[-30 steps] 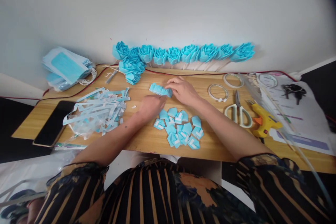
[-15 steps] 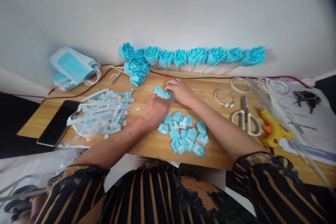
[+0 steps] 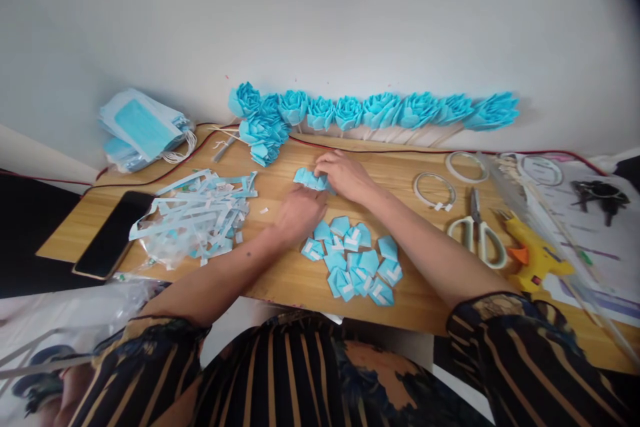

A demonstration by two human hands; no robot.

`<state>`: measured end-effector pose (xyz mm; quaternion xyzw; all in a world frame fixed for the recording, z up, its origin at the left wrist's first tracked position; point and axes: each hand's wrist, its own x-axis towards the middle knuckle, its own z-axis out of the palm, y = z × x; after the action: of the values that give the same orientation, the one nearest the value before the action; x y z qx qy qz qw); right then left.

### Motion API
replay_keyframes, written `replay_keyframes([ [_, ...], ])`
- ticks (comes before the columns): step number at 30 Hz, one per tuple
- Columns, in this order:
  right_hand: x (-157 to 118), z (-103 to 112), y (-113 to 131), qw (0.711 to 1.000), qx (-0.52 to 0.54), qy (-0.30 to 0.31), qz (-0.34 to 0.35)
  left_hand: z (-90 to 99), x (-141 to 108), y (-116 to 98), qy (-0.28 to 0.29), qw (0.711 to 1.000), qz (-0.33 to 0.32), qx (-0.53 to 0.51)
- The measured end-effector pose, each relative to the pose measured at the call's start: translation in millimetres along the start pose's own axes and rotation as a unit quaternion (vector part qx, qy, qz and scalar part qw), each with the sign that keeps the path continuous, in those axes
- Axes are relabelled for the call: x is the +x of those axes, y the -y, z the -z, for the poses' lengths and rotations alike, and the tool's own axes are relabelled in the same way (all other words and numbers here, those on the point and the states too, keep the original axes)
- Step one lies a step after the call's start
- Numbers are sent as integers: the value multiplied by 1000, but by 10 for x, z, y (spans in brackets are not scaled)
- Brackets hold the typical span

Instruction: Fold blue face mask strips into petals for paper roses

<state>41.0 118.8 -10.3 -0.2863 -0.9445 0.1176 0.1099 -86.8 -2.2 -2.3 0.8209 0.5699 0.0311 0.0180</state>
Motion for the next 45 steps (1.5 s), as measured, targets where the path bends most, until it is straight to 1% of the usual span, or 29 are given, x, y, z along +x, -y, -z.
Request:
replay_keyframes([
  [4, 48, 17, -17, 1000, 22, -2, 19, 11, 11, 22, 3, 1000, 0, -13],
  [9, 144, 36, 29, 996, 66, -49, 48, -12, 18, 40, -4, 1000, 1, -15],
  [12, 214, -15, 64, 996, 61, -35, 61, -49, 23, 46, -19, 1000, -2, -8],
  [15, 294, -106, 76, 997, 42, -12, 56, -82, 29, 51, -32, 999, -5, 5],
  [19, 398, -173, 69, 999, 28, 3, 44, -80, 30, 55, -27, 1000, -10, 2],
  [21, 420, -142, 52, 998, 37, -11, 50, -66, 27, 55, -22, 1000, -6, -4],
  [24, 357, 0, 3, 995, 54, -55, 56, -44, 17, 50, -16, 1000, 2, -6],
  [26, 234, 142, -33, 993, 62, -85, 47, -34, 8, 48, -14, 1000, 0, -2],
  [29, -70, 370, -64, 990, 65, -120, 25, -32, -5, 51, -17, 1000, -3, 8],
  [32, -481, 548, -51, 987, 70, -146, -7, -44, -10, 66, -20, 1000, 1, 17],
  [35, -941, 630, -3, 980, 82, -172, -54, -50, -11, 80, -19, 999, 13, 23],
  [37, -1243, 625, 41, 974, 94, -184, -89, -46, -15, 83, -17, 999, 23, 27],
  [40, -1645, 541, 112, 964, 111, -200, -138, -38, -31, 85, -27, 999, 23, 26],
  [43, -1952, 404, 186, 951, 131, -215, -181, -52, -51, 106, -36, 999, 11, 16],
  [45, -2094, 313, 241, 940, 150, -225, -206, -77, -58, 136, -42, 999, 7, 10],
])
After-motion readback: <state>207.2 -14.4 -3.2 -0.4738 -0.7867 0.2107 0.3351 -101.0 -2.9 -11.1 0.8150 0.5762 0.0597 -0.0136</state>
